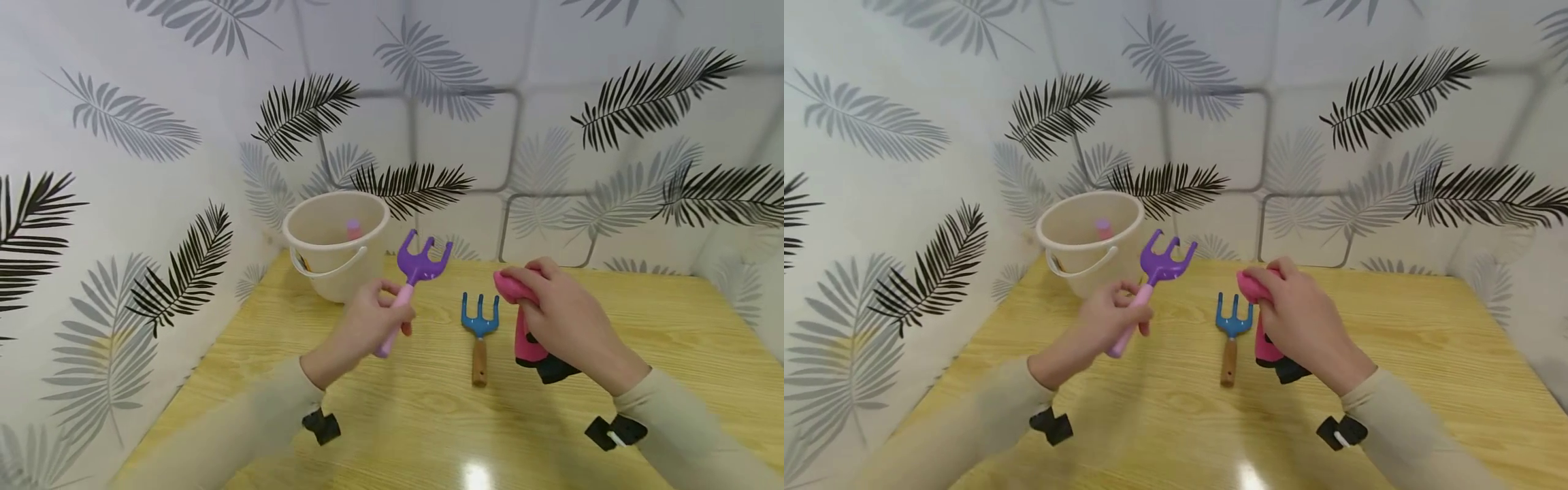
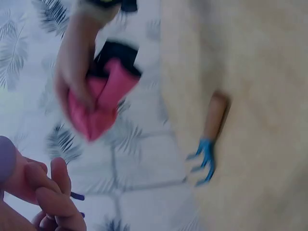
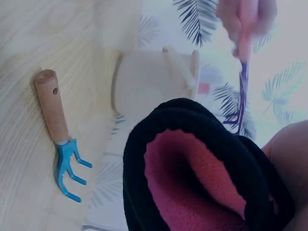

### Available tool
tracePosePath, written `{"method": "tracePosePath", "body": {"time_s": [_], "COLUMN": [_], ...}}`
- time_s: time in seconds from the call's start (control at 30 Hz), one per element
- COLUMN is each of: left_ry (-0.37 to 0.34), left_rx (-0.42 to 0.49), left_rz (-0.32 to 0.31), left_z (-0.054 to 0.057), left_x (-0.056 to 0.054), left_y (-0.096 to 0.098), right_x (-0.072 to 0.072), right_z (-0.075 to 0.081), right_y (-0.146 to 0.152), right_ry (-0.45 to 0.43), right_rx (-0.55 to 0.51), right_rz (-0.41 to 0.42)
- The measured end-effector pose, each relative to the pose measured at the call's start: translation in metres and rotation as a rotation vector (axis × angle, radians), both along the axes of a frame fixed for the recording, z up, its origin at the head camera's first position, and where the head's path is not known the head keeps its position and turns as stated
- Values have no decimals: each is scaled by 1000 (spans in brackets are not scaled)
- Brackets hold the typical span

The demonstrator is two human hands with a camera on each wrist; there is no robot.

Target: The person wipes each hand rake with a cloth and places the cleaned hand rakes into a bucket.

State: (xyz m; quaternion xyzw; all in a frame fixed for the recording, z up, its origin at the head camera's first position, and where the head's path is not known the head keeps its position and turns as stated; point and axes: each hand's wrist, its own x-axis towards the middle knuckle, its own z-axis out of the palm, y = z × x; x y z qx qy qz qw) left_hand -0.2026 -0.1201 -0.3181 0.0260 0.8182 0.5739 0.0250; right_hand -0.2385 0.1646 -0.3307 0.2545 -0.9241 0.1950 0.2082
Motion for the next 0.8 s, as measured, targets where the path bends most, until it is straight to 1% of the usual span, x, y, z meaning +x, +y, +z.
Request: {"method": "tracePosePath", "body": {"time_s": [0.1,0.2,0.27,0.33,0.37,0.47,0.57,0.6,0.67,0.8], "left_ry": [58,88,84,60,56,22,-41,-75,-146,-233], "left_rx": [-89,-221,-296,-376,-433,-555,-641,-657,-690,-777], "left_rz": [33,77,89,100,99,61,12,-10,-53,-107], "left_z": [35,69,87,100,105,117,125,127,130,131], "left_x": [-17,-37,-52,-68,-76,-98,-117,-123,-136,-160], "left_y": [-23,-46,-61,-75,-81,-98,-109,-111,-111,-104], "right_x": [12,24,33,40,44,52,59,61,65,72], "right_z": [5,9,11,12,13,14,14,14,13,12], "right_y": [4,7,9,12,14,19,24,26,30,36], "right_ry": [45,83,108,135,148,178,199,202,204,194], "right_rx": [-3,-2,6,13,15,12,8,8,18,36], "right_rz": [32,58,69,81,84,91,89,88,81,72]}}
